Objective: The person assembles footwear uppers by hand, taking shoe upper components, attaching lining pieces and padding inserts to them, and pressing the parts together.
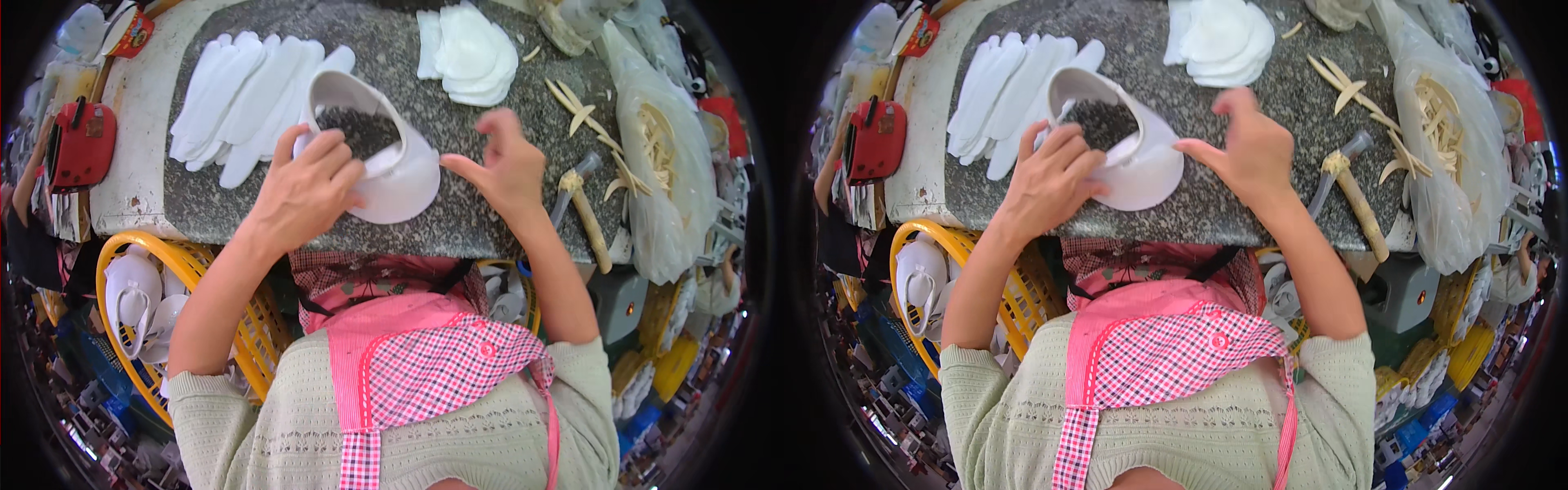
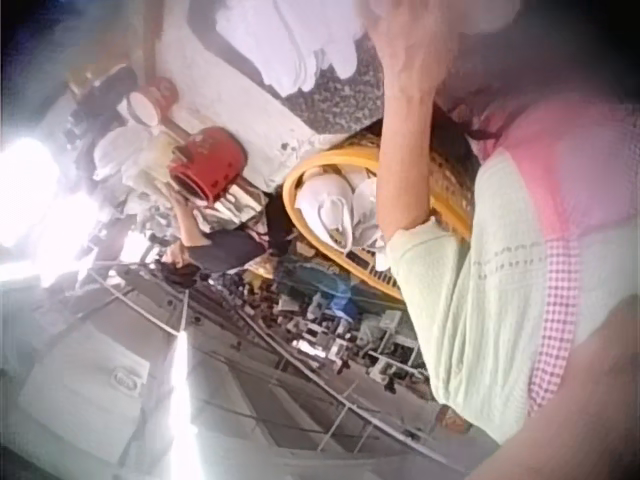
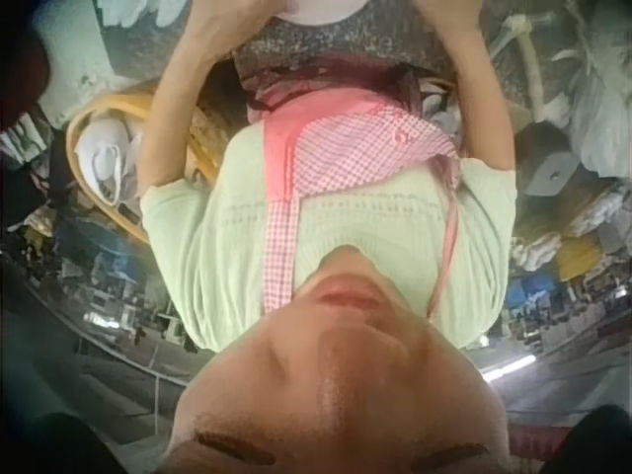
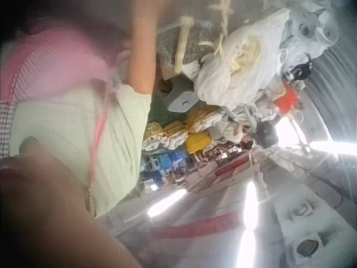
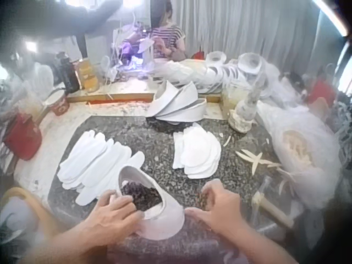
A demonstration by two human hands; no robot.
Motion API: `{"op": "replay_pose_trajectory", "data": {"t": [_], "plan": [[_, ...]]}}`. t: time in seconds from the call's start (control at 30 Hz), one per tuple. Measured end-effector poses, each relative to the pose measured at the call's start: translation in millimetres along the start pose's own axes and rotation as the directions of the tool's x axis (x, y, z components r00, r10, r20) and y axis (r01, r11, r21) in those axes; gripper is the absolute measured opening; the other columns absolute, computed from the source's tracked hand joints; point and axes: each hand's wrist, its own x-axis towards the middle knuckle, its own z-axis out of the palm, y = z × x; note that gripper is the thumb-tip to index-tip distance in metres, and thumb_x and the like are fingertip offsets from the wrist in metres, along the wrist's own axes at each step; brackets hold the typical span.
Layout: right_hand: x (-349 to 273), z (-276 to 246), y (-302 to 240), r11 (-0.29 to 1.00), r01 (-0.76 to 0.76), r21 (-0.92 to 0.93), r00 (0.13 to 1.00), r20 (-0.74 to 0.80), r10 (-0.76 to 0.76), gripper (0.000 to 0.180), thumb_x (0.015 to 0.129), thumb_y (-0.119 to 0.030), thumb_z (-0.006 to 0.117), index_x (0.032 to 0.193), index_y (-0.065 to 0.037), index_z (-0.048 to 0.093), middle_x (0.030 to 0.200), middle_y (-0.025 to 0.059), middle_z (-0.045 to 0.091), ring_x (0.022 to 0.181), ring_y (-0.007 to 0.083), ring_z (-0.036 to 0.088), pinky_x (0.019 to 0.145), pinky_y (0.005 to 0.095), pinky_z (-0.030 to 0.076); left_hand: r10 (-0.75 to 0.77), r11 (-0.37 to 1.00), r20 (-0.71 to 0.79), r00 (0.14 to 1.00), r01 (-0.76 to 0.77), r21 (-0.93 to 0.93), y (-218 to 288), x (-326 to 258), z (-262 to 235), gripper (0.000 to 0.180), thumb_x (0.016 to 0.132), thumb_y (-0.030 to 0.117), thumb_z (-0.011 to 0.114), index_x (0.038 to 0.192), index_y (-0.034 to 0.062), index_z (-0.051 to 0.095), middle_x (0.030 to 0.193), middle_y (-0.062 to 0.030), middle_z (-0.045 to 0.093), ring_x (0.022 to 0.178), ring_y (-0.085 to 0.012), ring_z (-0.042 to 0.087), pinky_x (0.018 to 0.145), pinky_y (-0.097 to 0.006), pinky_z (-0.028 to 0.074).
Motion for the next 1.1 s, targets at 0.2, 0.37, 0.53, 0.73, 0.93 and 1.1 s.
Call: {"op": "replay_pose_trajectory", "data": {"t": [0.2, 0.37, 0.53, 0.73, 0.93, 1.1], "plan": [[-10.0, -7.9, -7.1, 0.178, -0.263, 0.948, 0.928, 0.299, -0.224, 0.093, 0.058, -0.046, 0.079, 0.125, 0.007, 0.044, 0.112, 0.0103, 0.057, 0.101, 0.0164, 0.055, 0.090, 0.0291, 0.041, 0.031, 0.997, -0.294, 0.955, -0.052, -0.063, 27.2, 15.7, -34.9, 0.044, 0.062, 0.037, 0.071, 0.103, 0.0212, 0.065, 0.082, 0.0045, 0.054, 0.088, -0.0151, 0.051, 0.094, -0.045, 0.024], [-11.2, -23.9, -18.8, 0.453, 0.051, 0.890, 0.921, 0.134, -0.366, 0.046, 0.074, -0.023, 0.072, 0.107, 0.005, 0.059, 0.100, 0.0107, 0.063, 0.089, 0.0165, 0.060, 0.078, 0.0285, 0.046, -0.006, 1.000, -0.250, 0.968, 0.000, -0.023, 24.3, 13.8, -15.6, 0.038, 0.067, 0.035, 0.070, 0.103, 0.0234, 0.066, 0.078, 0.0064, 0.054, 0.086, -0.0121, 0.050, 0.088, -0.042, 0.024], [-21.3, -9.7, -33.5, 0.677, 0.336, 0.654, 0.942, -0.246, -0.230, 0.019, 0.087, -0.011, 0.059, 0.097, 0.004, 0.062, 0.082, 0.0112, 0.064, 0.071, 0.0146, 0.061, 0.063, 0.0250, 0.046, -0.058, 0.998, -0.025, 0.998, 0.059, 0.022, 28.8, 21.4, -28.2, 0.032, 0.065, 0.032, 0.072, 0.092, 0.0153, 0.065, 0.079, 0.0071, 0.056, 0.090, -0.0115, 0.049, 0.090, -0.046, 0.022], [-3.5, 4.7, -25.5, 0.659, 0.223, 0.718, 0.974, -0.187, -0.127, 0.029, 0.093, -0.022, 0.052, 0.101, 0.005, 0.057, 0.081, 0.0092, 0.066, 0.070, 0.0096, 0.058, 0.062, 0.0217, 0.045, -0.066, 0.983, -0.216, 0.974, 0.101, 0.154, 21.7, 24.9, -26.4, 0.027, 0.068, 0.029, 0.071, 0.090, 0.0143, 0.065, 0.077, 0.0056, 0.056, 0.092, -0.0113, 0.050, 0.098, -0.051, 0.017], [-8.5, 3.8, -36.1, 0.752, 0.251, 0.609, 0.961, -0.248, -0.120, 0.025, 0.091, -0.023, 0.055, 0.093, 0.002, 0.057, 0.070, 0.0042, 0.061, 0.064, 0.0069, 0.053, 0.056, 0.0228, 0.042, -0.072, 0.986, -0.130, 0.989, 0.090, 0.138, 22.8, 15.6, -31.6, 0.015, 0.068, 0.024, 0.066, 0.077, 0.0123, 0.061, 0.072, 0.0041, 0.054, 0.082, -0.0116, 0.051, 0.092, -0.048, 0.026], [-4.9, -2.8, -28.4, 0.783, 0.345, 0.517, 0.919, -0.357, -0.169, 0.028, 0.090, -0.024, 0.057, 0.092, 0.003, 0.058, 0.070, 0.0029, 0.060, 0.060, 0.0069, 0.052, 0.053, 0.0223, 0.041, 0.011, 0.994, -0.215, 0.976, 0.013, 0.110, 19.2, 20.0, -54.5, 0.014, 0.071, 0.020, 0.065, 0.081, 0.0102, 0.064, 0.077, 0.0002, 0.059, 0.073, -0.0142, 0.052, 0.087, -0.042, 0.033]]}}
